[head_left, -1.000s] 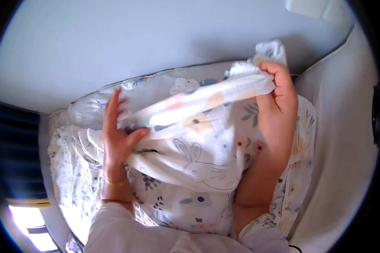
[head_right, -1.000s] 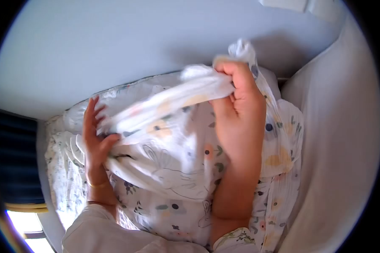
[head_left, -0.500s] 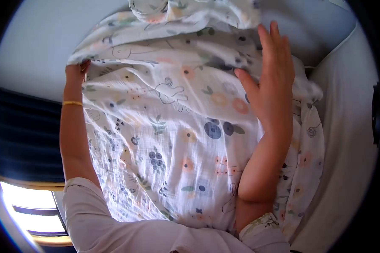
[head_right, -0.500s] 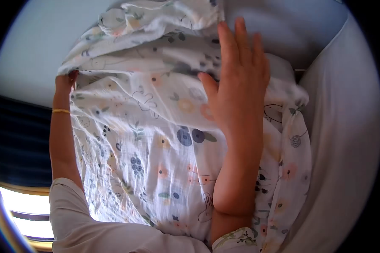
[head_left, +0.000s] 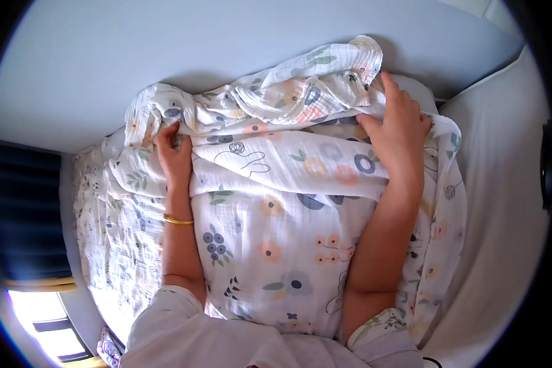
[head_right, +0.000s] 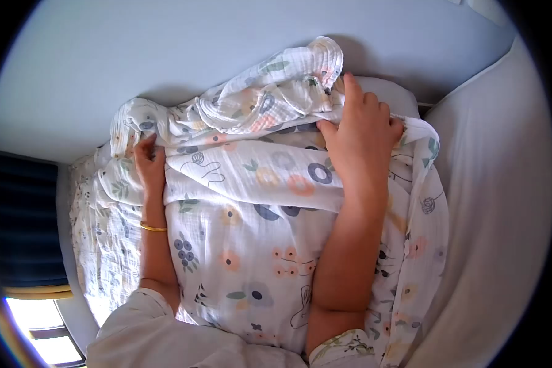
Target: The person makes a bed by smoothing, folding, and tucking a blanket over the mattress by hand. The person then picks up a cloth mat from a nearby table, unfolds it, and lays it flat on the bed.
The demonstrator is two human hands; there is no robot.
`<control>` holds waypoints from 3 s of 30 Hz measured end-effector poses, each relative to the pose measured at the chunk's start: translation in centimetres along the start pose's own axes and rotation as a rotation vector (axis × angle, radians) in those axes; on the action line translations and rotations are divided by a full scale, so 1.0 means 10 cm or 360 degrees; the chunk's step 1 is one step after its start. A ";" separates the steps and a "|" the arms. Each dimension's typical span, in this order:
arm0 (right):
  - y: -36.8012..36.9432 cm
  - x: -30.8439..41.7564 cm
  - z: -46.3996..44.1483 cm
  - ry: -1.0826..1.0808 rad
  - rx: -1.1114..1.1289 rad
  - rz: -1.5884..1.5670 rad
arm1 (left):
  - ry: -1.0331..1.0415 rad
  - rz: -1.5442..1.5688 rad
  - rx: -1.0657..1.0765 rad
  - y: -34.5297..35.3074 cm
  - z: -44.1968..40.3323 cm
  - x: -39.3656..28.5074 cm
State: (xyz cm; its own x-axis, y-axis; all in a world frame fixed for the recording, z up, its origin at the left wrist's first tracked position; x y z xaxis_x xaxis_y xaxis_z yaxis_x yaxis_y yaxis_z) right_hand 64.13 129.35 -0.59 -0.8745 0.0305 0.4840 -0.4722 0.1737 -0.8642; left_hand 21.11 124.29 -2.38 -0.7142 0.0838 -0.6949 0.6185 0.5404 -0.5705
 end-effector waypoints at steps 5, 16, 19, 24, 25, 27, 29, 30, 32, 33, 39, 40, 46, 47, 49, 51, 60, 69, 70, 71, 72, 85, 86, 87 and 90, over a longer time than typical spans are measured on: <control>-0.03 0.02 0.02 -0.0097 0.0022 -0.0503 | 0.0279 -0.0774 -0.0100 -0.16 0.00 -0.03; -1.64 -0.38 1.12 -0.0005 -0.1680 -0.1212 | 0.0006 -0.1040 0.0033 -0.13 -0.13 0.02; -1.61 -0.43 1.03 0.0516 -0.1862 -0.0633 | 0.0238 -0.0950 -0.0140 -0.21 -0.12 0.08; -1.55 -0.52 1.10 0.0318 -0.1948 -0.0882 | -0.0112 -0.0727 -0.0191 -0.97 -0.41 0.08; -1.57 -0.51 1.15 0.0282 -0.1938 -0.0928 | -0.0133 -0.0010 -0.0234 -1.41 -0.57 0.44; -1.59 -0.51 1.25 0.0198 -0.1910 -0.1052 | 0.0181 -0.0213 -0.0084 -1.99 -0.63 0.04; -1.66 -0.59 1.37 0.0068 -0.1870 -0.1226 | 0.0059 0.0681 0.0033 -1.90 -0.46 -0.90; -1.70 -0.61 1.43 -0.0025 -0.1875 -0.1382 | 0.0084 0.0788 0.0089 -1.88 -0.34 -1.19; -1.78 -0.71 1.57 -0.0231 -0.1865 -0.1702 | 0.0165 0.0582 0.0119 -1.79 -0.23 -1.42; -1.82 -0.79 1.62 -0.0365 -0.1808 -0.1949 | 0.0181 0.0461 0.0113 -1.70 -0.22 -1.45; -1.86 -1.00 1.81 -0.1127 -0.0974 -0.3414 | 0.0259 -0.0228 -0.0204 -1.16 -0.65 -1.01; -1.90 -1.01 1.89 -0.0998 -0.1391 -0.2645 | 0.0301 -0.0321 -0.0288 -1.09 -0.75 -0.95; -1.57 -0.48 1.15 -0.0203 -0.2397 -0.0953 | 0.0585 -0.0786 -0.0628 -0.56 -1.09 -0.81; -1.47 -0.46 0.96 0.0072 -0.2327 -0.0457 | 0.0581 -0.0890 -0.0596 -0.39 -1.03 -0.83; -1.14 -0.57 0.46 0.0380 -0.1696 -0.0686 | 0.0464 -0.1146 -0.0367 -0.09 -0.86 -0.94; -0.99 -0.49 0.09 0.0084 -0.1615 -0.0769 | 0.0163 -0.0936 -0.0149 -0.05 -0.89 -0.86; -0.87 -0.31 0.01 0.0039 -0.1351 -0.0974 | 0.0256 -0.0373 0.0818 0.63 -0.08 -1.72; -1.27 -0.12 0.43 0.0185 -0.0981 -0.0732 | 0.0041 -0.0116 0.1632 2.11 -0.04 -2.33; -1.30 -0.11 0.46 0.0205 -0.1008 -0.0869 | -0.0008 -0.0057 0.1684 2.16 -0.02 -2.33; -1.31 -0.12 0.48 0.0227 -0.1038 -0.1006 | -0.0068 0.0285 0.1638 2.18 -0.05 -2.37; -1.36 -0.13 0.52 0.0099 -0.1160 -0.1249 | -0.0127 0.0630 0.1578 2.19 -0.09 -2.42; -0.31 -0.46 -0.38 0.0091 -0.0703 -0.0555 | 0.0570 0.0653 0.1432 2.54 0.01 -2.37; -0.43 -0.43 -0.33 0.0099 -0.0938 -0.0505 | 0.0621 0.0690 0.1374 2.48 0.00 -2.38; -0.54 -0.36 -0.28 0.0134 -0.0945 -0.0624 | 0.0662 0.0830 0.1247 2.31 -0.02 -2.41; -0.84 -0.18 -0.07 0.0165 -0.1096 -0.0709 | 0.0825 0.0935 0.1216 2.15 -0.13 -2.32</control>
State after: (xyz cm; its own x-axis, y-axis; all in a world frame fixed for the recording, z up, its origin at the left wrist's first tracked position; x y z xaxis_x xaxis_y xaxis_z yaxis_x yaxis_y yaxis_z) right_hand 69.76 128.51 5.89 -0.5906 -0.0991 0.8008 -0.5695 0.7543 -0.3267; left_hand 50.58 135.03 2.07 -0.1820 0.5977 -0.7808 0.8201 -0.3459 -0.4559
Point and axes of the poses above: each hand's wrist, its own z-axis away from the middle knuckle, its own y-axis out of the palm, x = y × z, the point moved 7 cm from there along -z, towards the middle knuckle, and after that the axes turned 5 degrees about x, right-handed, at the moved point
